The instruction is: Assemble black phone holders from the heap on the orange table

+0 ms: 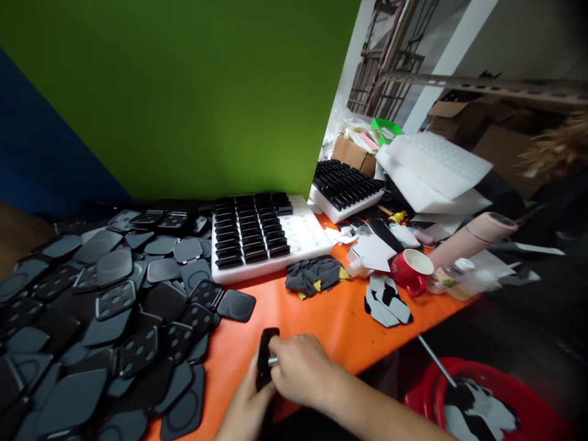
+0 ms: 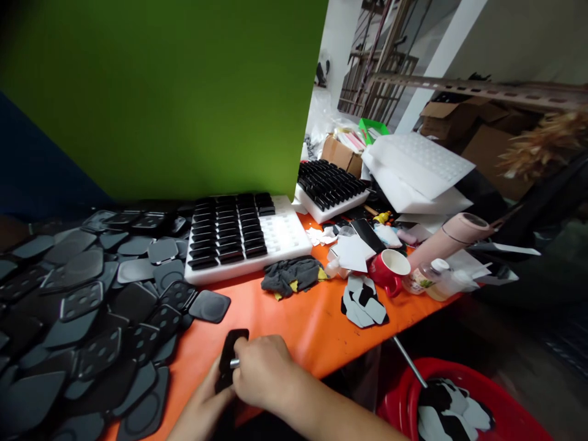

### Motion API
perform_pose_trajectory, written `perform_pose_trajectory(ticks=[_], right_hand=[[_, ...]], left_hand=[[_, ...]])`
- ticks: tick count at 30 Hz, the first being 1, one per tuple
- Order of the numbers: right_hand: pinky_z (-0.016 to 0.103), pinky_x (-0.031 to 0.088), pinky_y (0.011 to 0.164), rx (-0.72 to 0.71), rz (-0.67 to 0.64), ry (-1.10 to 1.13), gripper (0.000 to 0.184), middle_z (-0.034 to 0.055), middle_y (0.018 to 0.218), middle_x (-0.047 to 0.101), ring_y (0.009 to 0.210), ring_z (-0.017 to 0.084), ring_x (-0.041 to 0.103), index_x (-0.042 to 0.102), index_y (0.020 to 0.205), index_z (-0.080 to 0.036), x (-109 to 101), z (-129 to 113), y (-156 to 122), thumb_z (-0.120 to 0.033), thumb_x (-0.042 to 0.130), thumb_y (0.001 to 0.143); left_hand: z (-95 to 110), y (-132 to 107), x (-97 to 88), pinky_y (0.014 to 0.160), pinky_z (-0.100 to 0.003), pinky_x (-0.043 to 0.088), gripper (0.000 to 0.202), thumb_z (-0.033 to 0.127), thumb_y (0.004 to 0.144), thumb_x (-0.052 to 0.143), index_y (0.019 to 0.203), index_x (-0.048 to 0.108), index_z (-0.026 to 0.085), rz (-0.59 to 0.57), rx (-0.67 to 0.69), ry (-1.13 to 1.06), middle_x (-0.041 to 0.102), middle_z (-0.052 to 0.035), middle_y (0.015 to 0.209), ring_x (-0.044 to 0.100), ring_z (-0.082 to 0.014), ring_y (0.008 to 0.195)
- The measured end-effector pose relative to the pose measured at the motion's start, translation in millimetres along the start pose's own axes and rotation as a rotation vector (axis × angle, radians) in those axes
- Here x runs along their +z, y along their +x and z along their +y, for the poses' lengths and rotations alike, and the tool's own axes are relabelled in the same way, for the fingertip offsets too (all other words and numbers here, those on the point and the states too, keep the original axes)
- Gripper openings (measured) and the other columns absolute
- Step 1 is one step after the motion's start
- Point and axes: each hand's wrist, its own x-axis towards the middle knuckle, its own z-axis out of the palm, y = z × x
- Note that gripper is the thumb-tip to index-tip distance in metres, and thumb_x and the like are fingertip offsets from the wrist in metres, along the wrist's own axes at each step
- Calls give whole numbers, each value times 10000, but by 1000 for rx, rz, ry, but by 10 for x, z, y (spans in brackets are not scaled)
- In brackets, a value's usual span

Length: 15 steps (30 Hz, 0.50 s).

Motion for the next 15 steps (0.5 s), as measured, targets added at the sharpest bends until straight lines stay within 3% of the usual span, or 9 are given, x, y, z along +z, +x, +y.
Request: perform_pose_trajectory(ticks=[3, 6, 9, 12, 15], right_hand=[[246, 395, 610, 39, 0, 245, 208, 35, 801, 641, 712, 176, 606, 514, 902, -199, 5, 81, -22, -172, 421, 718], [198, 402, 585, 34, -63, 579, 166, -4, 766, 617, 627, 111, 588, 469, 952, -198, 13, 150, -43, -192, 383, 810], [200, 420, 632, -9, -25, 707, 163, -1, 790, 603, 692, 108, 587, 480, 945, -190, 12, 161, -69, -259, 346, 883], [210, 424, 671, -22, 37, 688, 192, 8, 846, 596, 740, 109, 583, 503, 961, -192, 6, 132, -88, -273, 338, 904], [194, 421, 628, -30, 28, 659, 197, -10, 781, 592, 685, 97, 578, 505, 969, -202, 8, 97, -85, -269, 328, 914]], left_hand=[[76, -58, -4, 848, -379, 440, 470, 180, 662, 576, 1125, 496, 152, -70, -185, -266, 646, -86, 1005, 592, -259, 955], [151, -127, -10, 770, -354, 472, 465, 183, 703, 572, 1153, 458, 178, -69, -335, -447, 665, -75, 919, 633, -236, 861], [180, -164, -12, 822, -357, 459, 427, 160, 714, 579, 1126, 470, 188, -46, -325, -520, 641, -78, 996, 606, -237, 947], [171, -161, -17, 851, -370, 451, 419, 162, 722, 577, 1128, 474, 191, -40, -281, -501, 616, -85, 1058, 585, -242, 991], [122, -137, -20, 857, -404, 449, 456, 186, 724, 567, 1165, 451, 183, -39, -239, -406, 608, -97, 1080, 582, -258, 991]])
